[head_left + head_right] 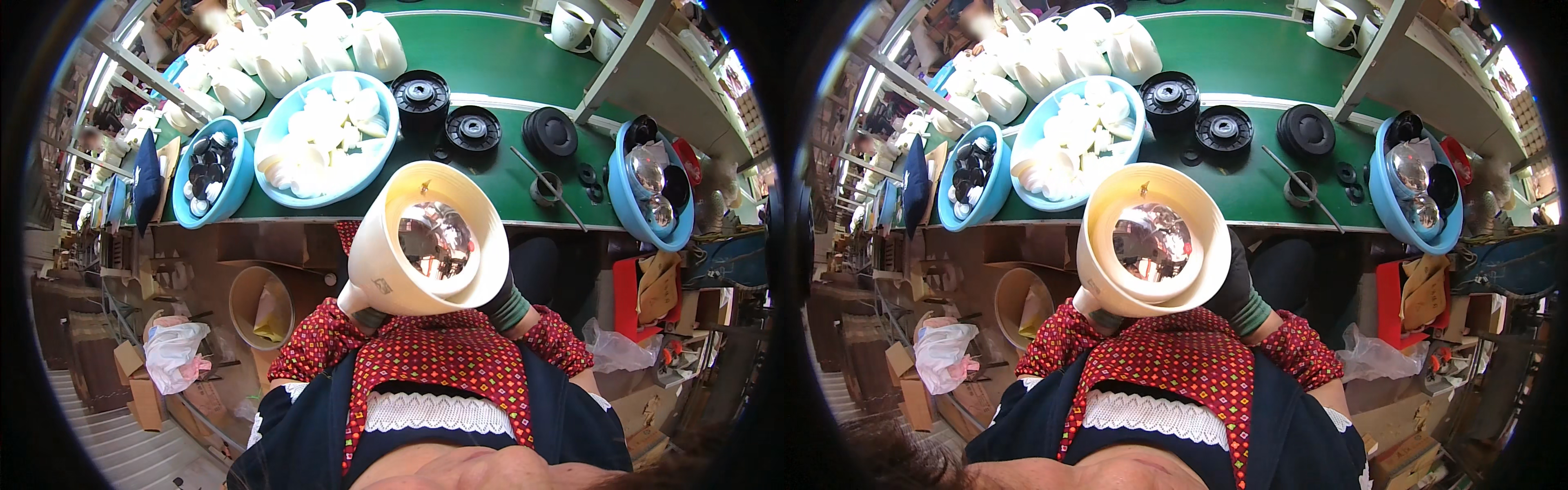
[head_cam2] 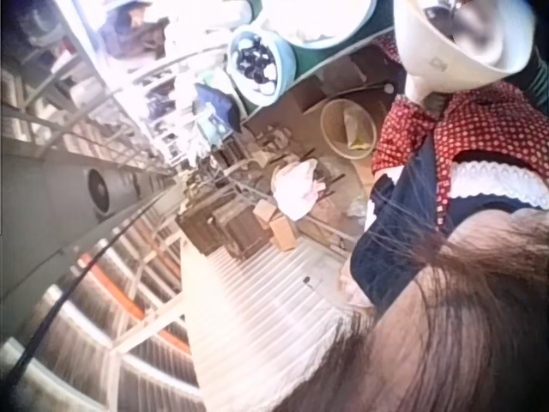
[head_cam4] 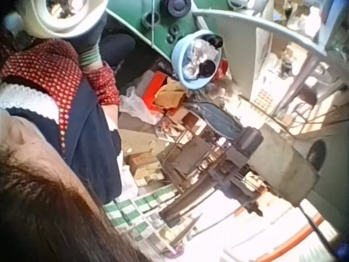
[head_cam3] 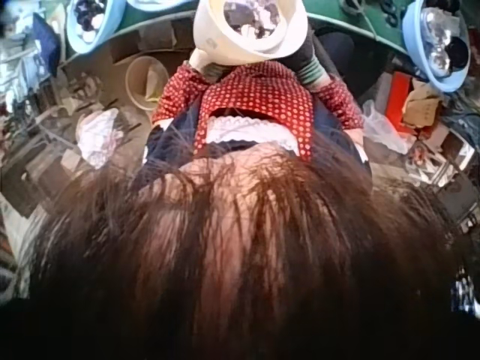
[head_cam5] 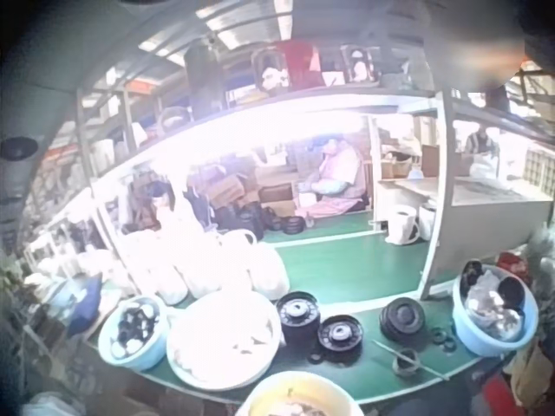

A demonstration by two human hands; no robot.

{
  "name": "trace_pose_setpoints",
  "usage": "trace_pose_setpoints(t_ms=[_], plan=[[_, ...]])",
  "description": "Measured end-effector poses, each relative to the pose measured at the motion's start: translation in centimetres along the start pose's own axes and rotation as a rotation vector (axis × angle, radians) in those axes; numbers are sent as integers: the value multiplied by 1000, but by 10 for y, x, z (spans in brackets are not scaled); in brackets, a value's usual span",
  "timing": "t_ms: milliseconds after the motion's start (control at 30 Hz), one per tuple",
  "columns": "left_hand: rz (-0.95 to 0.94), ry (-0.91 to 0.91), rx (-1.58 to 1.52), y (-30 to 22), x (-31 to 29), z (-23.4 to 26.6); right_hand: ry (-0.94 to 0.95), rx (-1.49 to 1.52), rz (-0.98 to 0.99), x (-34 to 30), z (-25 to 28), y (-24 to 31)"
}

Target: The person assembles white plastic pitchers by inserting black internal components and securing black lids. The person handles each pitcher one at a time, places the internal part inside, and then snaps the lid on top before setting the finished unit aside.

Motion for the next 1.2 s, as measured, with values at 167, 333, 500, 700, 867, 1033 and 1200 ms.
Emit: trace_pose_setpoints(t_ms=[167,333,500,700,867,1033,1200], plan=[[-47,11,181,-17,-30,29,-15,-725,248,-8,11,55],[-103,-20,308,-6,-59,53,13,-129,48,-10,2,63],[-146,-203,318,-19,-66,50,96,-731,164,-3,-66,47],[-165,-202,299,-32,-61,44,184,-1180,311,-8,-86,49],[-175,-201,319,-13,-66,53,217,-1221,365,-10,-93,50],[-214,-368,106,-34,-54,53,121,-1009,192,-2,-88,47],[-978,-131,1178,-143,-61,3,-139,-311,-391,22,-26,21]])
Point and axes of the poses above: each hand's wrist, its own x-axis towards the middle knuckle, its own z-axis out of the back of the hand, y = z × x, the point moved 8 cm from there along x, towards the middle knuckle, and after that the axes turned 2 degrees about -x, right-handed, at the moved point
